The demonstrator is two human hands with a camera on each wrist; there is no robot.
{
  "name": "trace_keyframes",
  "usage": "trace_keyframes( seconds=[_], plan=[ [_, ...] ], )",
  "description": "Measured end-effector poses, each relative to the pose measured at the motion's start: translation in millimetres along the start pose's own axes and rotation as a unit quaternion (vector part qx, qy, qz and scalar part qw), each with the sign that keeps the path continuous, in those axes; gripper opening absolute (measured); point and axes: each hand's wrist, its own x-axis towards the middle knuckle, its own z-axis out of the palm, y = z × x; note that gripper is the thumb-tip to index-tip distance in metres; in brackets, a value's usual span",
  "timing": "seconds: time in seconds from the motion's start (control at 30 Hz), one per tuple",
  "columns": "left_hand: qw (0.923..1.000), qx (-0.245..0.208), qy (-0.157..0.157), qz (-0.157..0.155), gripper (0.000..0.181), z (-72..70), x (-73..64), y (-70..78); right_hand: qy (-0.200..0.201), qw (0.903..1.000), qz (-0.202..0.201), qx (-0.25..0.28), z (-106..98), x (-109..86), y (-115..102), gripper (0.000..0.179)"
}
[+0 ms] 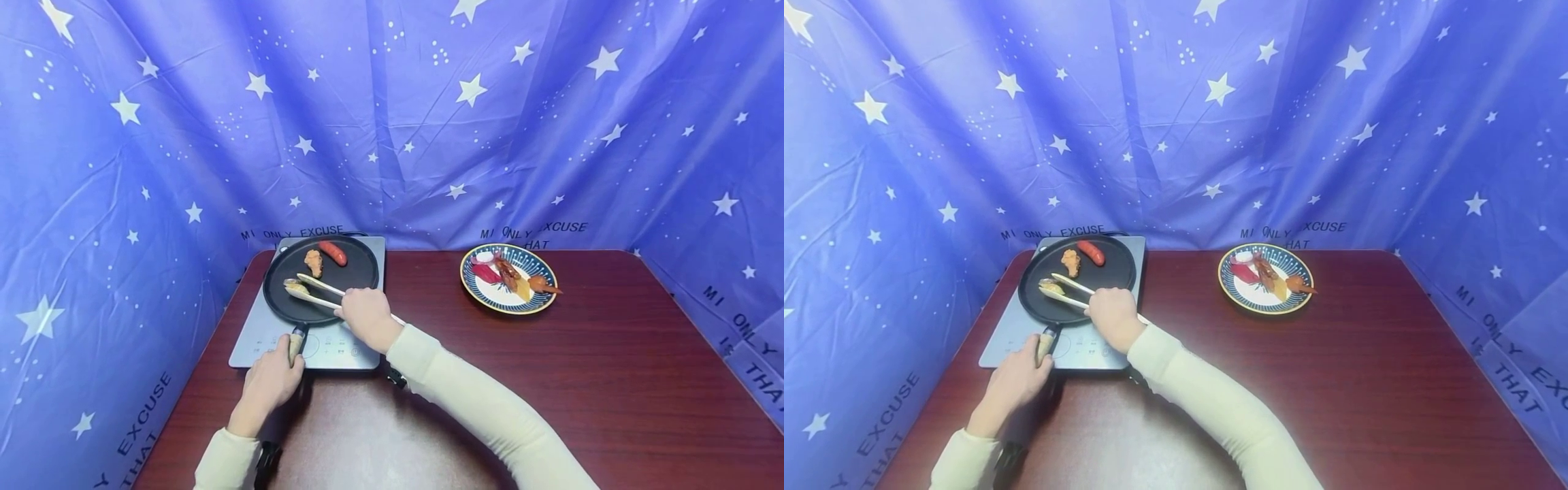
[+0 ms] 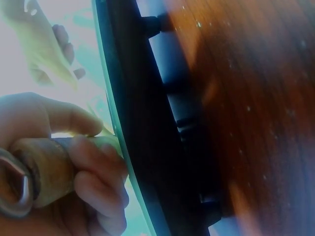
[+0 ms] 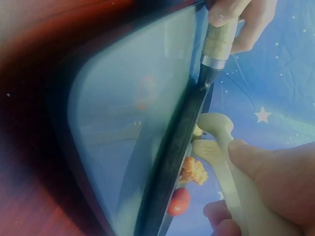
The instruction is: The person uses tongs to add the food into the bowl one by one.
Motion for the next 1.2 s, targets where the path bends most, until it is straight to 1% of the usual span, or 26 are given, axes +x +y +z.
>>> trace_keyframes(
  seconds=[0.17, 0.3, 0.57, 0.77, 0.87, 0.97, 1.07, 1.2],
  plan=[
    [1.0, 0.001, 0.001, 0.0, 0.037, -0.8, 0.9, -0.1, -0.011, 0.9997, 0.01, 0.017, -5.6, -1.8, 3.1, 0.041],
    [1.0, 0.003, 0.002, 0.001, 0.037, -1.9, 1.5, 0.2, -0.019, 0.9995, 0.009, 0.022, -7.7, -1.3, 4.2, 0.041],
    [1.0, -0.003, 0.002, 0.002, 0.036, -0.2, 0.9, 0.5, -0.037, 0.9985, 0.023, 0.031, -1.1, 7.9, 0.7, 0.04],
    [1.0, -0.003, 0.0, 0.001, 0.037, 1.4, 0.9, -0.1, -0.045, 0.998, 0.026, 0.036, -2.4, 10.9, 0.5, 0.043],
    [1.0, -0.002, -0.003, -0.002, 0.036, 1.5, 0.4, -0.5, -0.03, 0.9989, 0.021, 0.03, -6.5, 6.8, 4.2, 0.046],
    [1.0, -0.003, -0.004, -0.003, 0.036, 1.1, -0.3, -0.7, 0.002, 0.9997, 0.015, 0.019, -11.5, 0.1, 13.1, 0.049],
    [1.0, -0.002, -0.003, -0.002, 0.036, 0.5, -0.4, -0.8, 0.031, 0.9991, 0.02, 0.018, -17.2, -7.4, 27.7, 0.051],
    [1.0, -0.002, -0.003, -0.001, 0.038, -0.1, -0.3, -0.7, 0.07, 0.9965, 0.034, 0.029, -20.8, -18.6, 54.1, 0.05]
  ],
)
